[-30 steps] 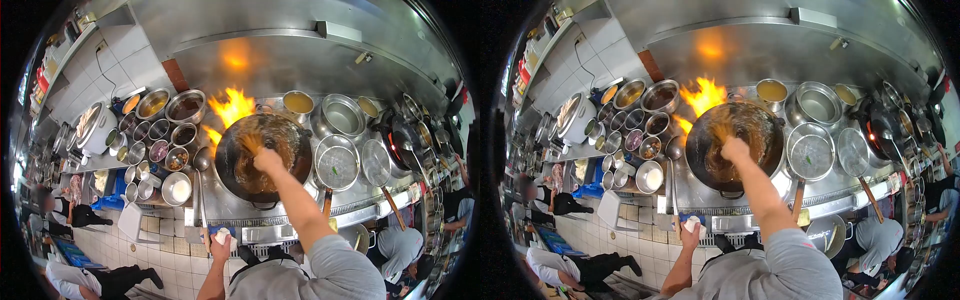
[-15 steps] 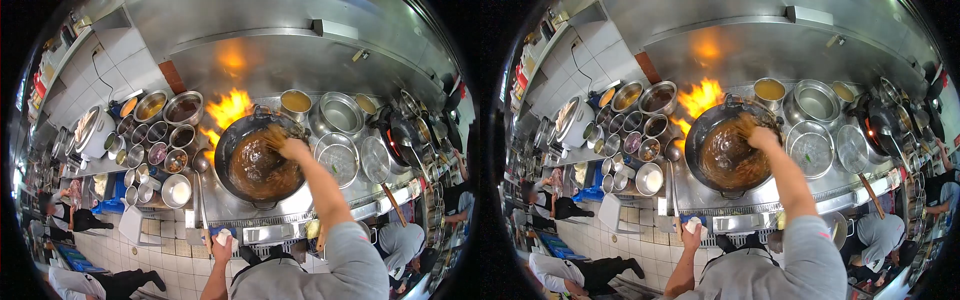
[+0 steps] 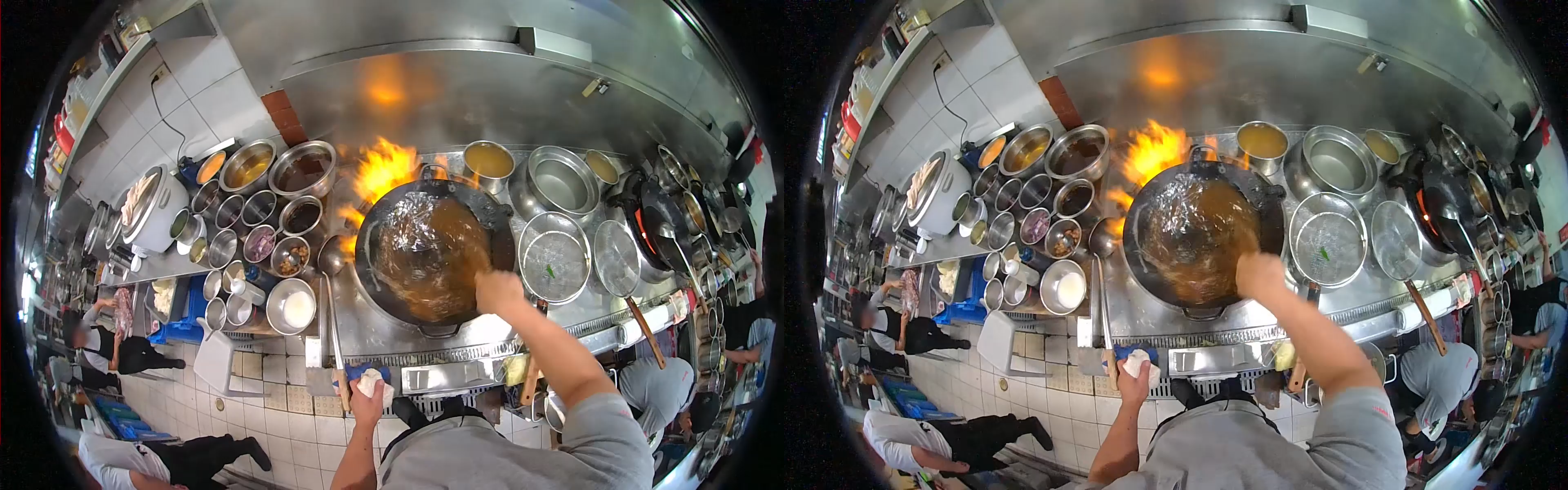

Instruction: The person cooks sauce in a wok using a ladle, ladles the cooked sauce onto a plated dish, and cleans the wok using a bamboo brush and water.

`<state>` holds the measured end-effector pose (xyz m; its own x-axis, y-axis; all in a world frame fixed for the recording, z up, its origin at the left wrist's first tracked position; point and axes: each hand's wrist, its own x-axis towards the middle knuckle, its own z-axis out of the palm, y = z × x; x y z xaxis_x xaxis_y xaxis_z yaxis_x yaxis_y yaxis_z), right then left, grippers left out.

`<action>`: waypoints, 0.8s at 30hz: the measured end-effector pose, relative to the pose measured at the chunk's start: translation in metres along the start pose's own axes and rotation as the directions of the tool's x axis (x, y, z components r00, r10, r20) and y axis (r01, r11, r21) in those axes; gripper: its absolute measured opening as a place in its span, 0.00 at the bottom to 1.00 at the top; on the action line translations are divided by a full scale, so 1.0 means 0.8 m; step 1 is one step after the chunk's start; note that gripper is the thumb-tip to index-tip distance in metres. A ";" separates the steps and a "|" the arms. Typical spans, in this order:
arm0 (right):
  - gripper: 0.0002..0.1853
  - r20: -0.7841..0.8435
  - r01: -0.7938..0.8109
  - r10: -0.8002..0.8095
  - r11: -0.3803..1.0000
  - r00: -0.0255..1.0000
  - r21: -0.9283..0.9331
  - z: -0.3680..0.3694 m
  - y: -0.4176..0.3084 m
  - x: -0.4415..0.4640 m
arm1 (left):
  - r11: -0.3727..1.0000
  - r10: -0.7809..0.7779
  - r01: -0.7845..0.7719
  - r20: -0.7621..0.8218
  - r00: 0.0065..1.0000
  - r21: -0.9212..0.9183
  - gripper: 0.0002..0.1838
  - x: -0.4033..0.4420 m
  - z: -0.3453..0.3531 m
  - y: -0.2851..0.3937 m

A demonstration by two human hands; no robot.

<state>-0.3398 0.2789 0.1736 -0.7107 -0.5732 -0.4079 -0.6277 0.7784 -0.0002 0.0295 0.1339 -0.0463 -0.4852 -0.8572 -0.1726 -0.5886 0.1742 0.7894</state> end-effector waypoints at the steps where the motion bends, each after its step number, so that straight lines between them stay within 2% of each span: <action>1: 0.15 -0.015 0.011 -0.012 1.000 1.000 -0.009 -0.022 0.005 0.020 | 1.000 -0.008 0.008 0.000 1.000 -0.001 0.34 0.000 -0.001 -0.002; 3: 0.15 -0.226 0.044 -0.025 0.996 0.974 0.081 -0.002 -0.008 0.116 | 1.000 -0.016 0.016 0.003 1.000 -0.013 0.37 0.001 0.001 -0.002; 5: 0.17 -0.256 0.016 0.020 0.990 0.967 0.138 -0.011 -0.061 0.155 | 1.000 -0.019 0.019 0.010 1.000 -0.019 0.37 0.000 0.001 0.002; 7: 0.18 -0.240 -0.012 0.051 0.987 0.969 0.162 0.019 -0.107 0.166 | 1.000 -0.009 0.009 0.007 1.000 -0.023 0.37 0.000 -0.002 0.000; 11: 0.22 -0.227 0.126 -0.086 0.978 0.970 0.166 0.073 -0.107 0.061 | 0.998 -0.001 0.002 0.015 1.000 -0.057 0.37 0.002 0.000 -0.002; 13: 0.18 -0.110 0.146 -0.132 0.981 0.985 0.130 0.055 -0.070 -0.008 | 0.997 -0.008 0.009 0.019 1.000 -0.075 0.36 0.001 0.001 -0.004; 15: 0.17 -0.042 0.106 -0.106 0.994 0.994 0.001 0.054 -0.016 -0.030 | 0.996 0.004 -0.003 0.007 1.000 -0.084 0.36 0.003 0.004 -0.011; 17: 0.16 -0.049 -0.046 0.041 0.992 0.998 -0.116 0.037 0.037 -0.009 | 1.000 -0.016 0.016 0.006 1.000 -0.024 0.35 0.003 0.001 -0.002; 19: 0.15 -0.241 -0.077 0.050 0.992 0.969 -0.103 0.037 0.064 0.052 | 1.000 -0.024 0.024 0.001 1.000 -0.009 0.35 0.000 0.000 0.004; 21: 0.18 -0.388 0.009 -0.002 1.000 0.922 0.014 0.064 0.062 0.163 | 0.999 -0.008 0.008 0.004 1.000 -0.035 0.35 0.001 0.000 0.003; 23: 0.21 -0.316 0.014 0.008 0.998 0.949 0.067 0.026 -0.009 0.163 | 0.999 -0.022 0.022 0.011 1.000 -0.041 0.37 0.001 0.000 0.005; 24: 0.22 -0.319 0.033 0.017 0.988 0.948 0.152 0.030 -0.045 0.167 | 0.999 -0.009 0.009 0.004 1.000 -0.040 0.37 0.002 0.002 0.000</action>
<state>-0.4042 0.1803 0.0971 -0.7856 -0.6113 -0.0955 -0.5953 0.7888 -0.1527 0.0280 0.1331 -0.0477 -0.4830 -0.8565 -0.1820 -0.5666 0.1473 0.8107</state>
